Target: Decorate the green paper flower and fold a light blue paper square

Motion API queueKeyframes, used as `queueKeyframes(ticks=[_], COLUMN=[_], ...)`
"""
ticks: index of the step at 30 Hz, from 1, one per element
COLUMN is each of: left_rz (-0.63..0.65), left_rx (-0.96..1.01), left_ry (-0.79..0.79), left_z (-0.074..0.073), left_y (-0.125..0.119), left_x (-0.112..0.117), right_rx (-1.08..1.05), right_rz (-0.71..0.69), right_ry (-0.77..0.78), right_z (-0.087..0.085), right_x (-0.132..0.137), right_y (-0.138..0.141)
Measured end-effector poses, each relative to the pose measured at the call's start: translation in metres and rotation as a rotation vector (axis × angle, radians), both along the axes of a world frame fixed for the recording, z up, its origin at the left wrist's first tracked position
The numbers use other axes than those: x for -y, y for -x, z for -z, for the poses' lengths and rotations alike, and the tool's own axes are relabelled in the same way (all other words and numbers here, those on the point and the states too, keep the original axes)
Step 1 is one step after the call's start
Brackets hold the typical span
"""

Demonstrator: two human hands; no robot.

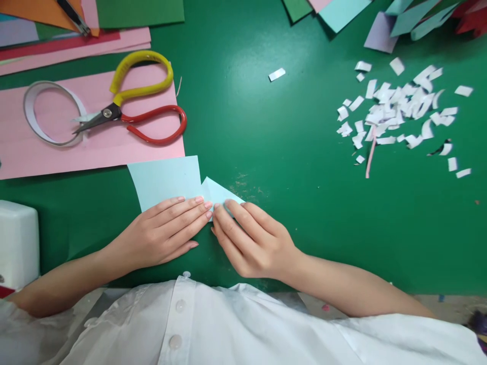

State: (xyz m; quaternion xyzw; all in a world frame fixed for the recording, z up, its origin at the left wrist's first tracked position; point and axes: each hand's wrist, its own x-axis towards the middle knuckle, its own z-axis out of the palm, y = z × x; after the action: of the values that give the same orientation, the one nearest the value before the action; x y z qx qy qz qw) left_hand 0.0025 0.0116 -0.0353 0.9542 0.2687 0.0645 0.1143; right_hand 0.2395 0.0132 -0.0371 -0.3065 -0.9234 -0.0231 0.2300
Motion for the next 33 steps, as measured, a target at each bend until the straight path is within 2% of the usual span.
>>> queueKeyframes(ticks=[4,10,25,29,33], left_rz=[0.012,0.013,-0.006,0.0,0.004], left_rx=[-0.02,-0.04,-0.031,0.004,0.019], left_ry=[-0.054,-0.049,-0.063,-0.045,-0.004], left_z=[-0.001,-0.002,-0.003,-0.005,-0.006], left_y=[-0.002,-0.004,-0.006,0.003,0.023], left_x=[0.0,0.003,0.002,0.001,0.007], right_rx=[0.07,0.156,0.24,0.226,0.211], right_rz=[0.069,0.182,0.335,0.338,0.342], right_ry=[0.04,0.086,-0.045,-0.035,-0.011], right_z=[0.0,0.0,-0.003,-0.001,0.0], right_x=[0.016,0.033,0.04,0.041,0.043], right_y=[0.001,0.002,-0.025,-0.026,-0.027])
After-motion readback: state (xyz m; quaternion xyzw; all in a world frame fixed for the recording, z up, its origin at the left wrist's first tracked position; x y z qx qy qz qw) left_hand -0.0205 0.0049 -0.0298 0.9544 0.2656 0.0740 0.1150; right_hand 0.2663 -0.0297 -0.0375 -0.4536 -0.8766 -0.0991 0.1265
